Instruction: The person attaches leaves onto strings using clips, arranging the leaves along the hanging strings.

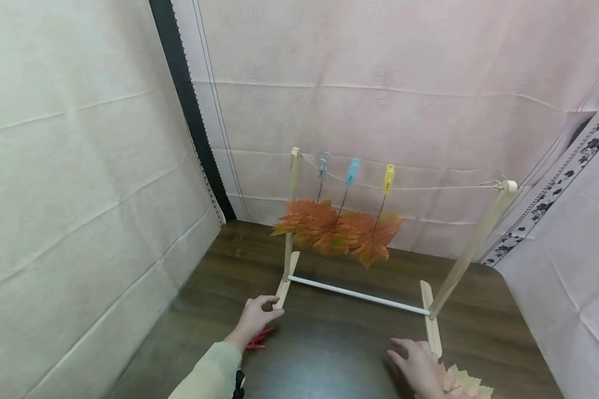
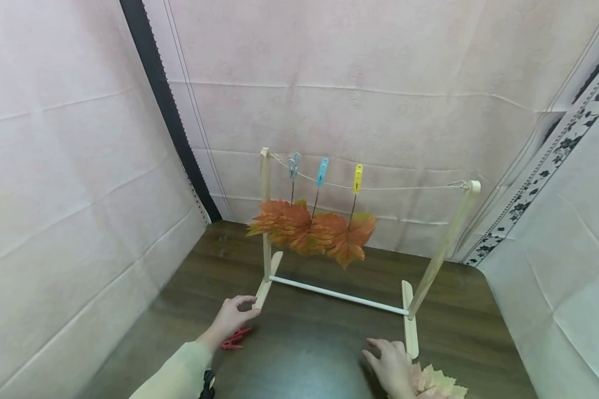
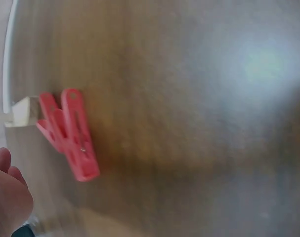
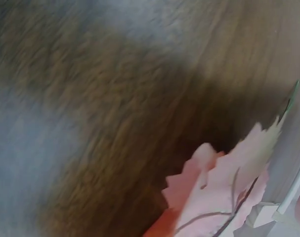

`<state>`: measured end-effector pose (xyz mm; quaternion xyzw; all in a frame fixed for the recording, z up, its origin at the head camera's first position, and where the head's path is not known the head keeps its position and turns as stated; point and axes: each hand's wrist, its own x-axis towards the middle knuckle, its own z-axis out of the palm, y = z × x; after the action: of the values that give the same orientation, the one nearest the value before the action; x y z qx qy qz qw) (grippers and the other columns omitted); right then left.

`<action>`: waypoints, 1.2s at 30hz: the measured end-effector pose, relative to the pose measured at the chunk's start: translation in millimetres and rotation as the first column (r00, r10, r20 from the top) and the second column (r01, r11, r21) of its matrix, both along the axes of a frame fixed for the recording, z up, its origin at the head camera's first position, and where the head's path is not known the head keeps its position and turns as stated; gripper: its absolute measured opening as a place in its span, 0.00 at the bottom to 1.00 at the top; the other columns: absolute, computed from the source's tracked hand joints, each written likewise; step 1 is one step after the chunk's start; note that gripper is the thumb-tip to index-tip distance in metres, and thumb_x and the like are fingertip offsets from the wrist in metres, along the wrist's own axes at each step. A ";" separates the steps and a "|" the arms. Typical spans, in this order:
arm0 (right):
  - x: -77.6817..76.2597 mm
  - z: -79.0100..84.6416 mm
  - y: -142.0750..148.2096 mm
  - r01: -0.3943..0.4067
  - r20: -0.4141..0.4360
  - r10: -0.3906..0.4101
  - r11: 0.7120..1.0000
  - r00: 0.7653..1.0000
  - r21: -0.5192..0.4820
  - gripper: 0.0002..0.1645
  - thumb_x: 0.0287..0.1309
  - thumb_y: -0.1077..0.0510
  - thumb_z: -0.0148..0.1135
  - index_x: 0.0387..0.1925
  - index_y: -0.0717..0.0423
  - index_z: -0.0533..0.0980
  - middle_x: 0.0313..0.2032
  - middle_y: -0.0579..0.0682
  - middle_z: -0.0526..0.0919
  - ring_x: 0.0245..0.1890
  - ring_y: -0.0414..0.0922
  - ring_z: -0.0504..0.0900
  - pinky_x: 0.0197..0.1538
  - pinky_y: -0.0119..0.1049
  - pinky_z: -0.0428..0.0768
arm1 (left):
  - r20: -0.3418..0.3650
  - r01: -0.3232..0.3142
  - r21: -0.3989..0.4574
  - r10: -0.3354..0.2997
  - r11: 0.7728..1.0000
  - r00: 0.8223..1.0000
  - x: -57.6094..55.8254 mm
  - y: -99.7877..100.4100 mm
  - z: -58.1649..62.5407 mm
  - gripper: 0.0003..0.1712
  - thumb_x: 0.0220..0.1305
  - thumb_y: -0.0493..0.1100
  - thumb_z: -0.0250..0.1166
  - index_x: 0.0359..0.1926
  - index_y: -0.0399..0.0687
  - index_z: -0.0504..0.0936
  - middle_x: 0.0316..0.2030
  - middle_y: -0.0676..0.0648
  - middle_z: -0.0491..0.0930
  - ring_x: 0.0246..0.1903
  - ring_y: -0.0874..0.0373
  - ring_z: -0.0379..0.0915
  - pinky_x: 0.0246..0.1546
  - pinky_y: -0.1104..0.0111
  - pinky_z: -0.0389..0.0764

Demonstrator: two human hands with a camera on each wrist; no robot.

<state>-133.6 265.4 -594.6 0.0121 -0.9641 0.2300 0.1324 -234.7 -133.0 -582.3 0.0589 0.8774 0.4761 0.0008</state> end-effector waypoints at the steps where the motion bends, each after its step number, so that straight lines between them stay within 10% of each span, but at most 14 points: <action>1: 0.6 -1.5 1.3 -0.004 0.002 0.004 1.000 1.000 0.013 0.16 0.46 0.52 0.72 0.39 0.51 0.83 0.39 0.48 0.85 0.39 0.52 0.75 0.38 0.52 0.71 | 0.005 -0.006 -0.006 0.006 1.000 1.000 1.0 -2.0 -2.3 0.23 0.51 0.49 0.72 0.47 0.44 0.82 0.44 0.46 0.80 0.45 0.48 0.64 0.44 0.55 0.70; 9: 9.1 -13.1 9.3 -0.009 -0.008 0.010 0.995 1.000 0.096 0.14 0.40 0.48 0.75 0.33 0.45 0.84 0.34 0.43 0.85 0.37 0.51 0.78 0.37 0.54 0.73 | 0.097 -0.059 -0.030 0.062 0.998 0.993 9.1 -13.4 -20.3 0.23 0.51 0.50 0.72 0.47 0.46 0.82 0.45 0.48 0.78 0.46 0.50 0.63 0.46 0.57 0.72; 16: 12.5 -22.4 13.0 -0.016 0.003 0.016 0.985 1.000 0.170 0.12 0.38 0.46 0.75 0.30 0.41 0.83 0.31 0.38 0.84 0.35 0.46 0.77 0.36 0.52 0.72 | 0.132 -0.085 0.073 0.075 0.994 0.988 16.5 -20.8 -36.3 0.24 0.48 0.45 0.74 0.46 0.40 0.81 0.42 0.45 0.74 0.42 0.48 0.64 0.24 0.66 0.80; 25: 17.9 -25.8 16.4 -0.041 0.062 0.031 0.983 0.998 0.178 0.08 0.38 0.50 0.75 0.23 0.39 0.81 0.23 0.32 0.79 0.30 0.42 0.72 0.34 0.48 0.66 | 0.016 -0.002 -0.248 0.006 0.969 1.000 16.2 -13.5 -39.4 0.21 0.45 0.56 0.73 0.40 0.53 0.84 0.38 0.55 0.79 0.40 0.54 0.64 0.43 0.52 0.65; 36: 21.2 -30.5 17.7 -0.068 0.018 0.066 0.990 0.998 0.124 0.09 0.37 0.55 0.75 0.22 0.43 0.81 0.22 0.32 0.78 0.29 0.41 0.72 0.36 0.42 0.68 | -0.095 -0.004 -0.327 -0.029 0.945 0.995 15.2 -8.0 -37.1 0.16 0.45 0.46 0.74 0.37 0.48 0.83 0.34 0.54 0.75 0.36 0.55 0.63 0.38 0.57 0.64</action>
<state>-112.4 283.1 -625.1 0.0512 -0.9765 0.1739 0.1169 -219.5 -141.0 -619.4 0.0870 0.9427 0.3206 -0.0298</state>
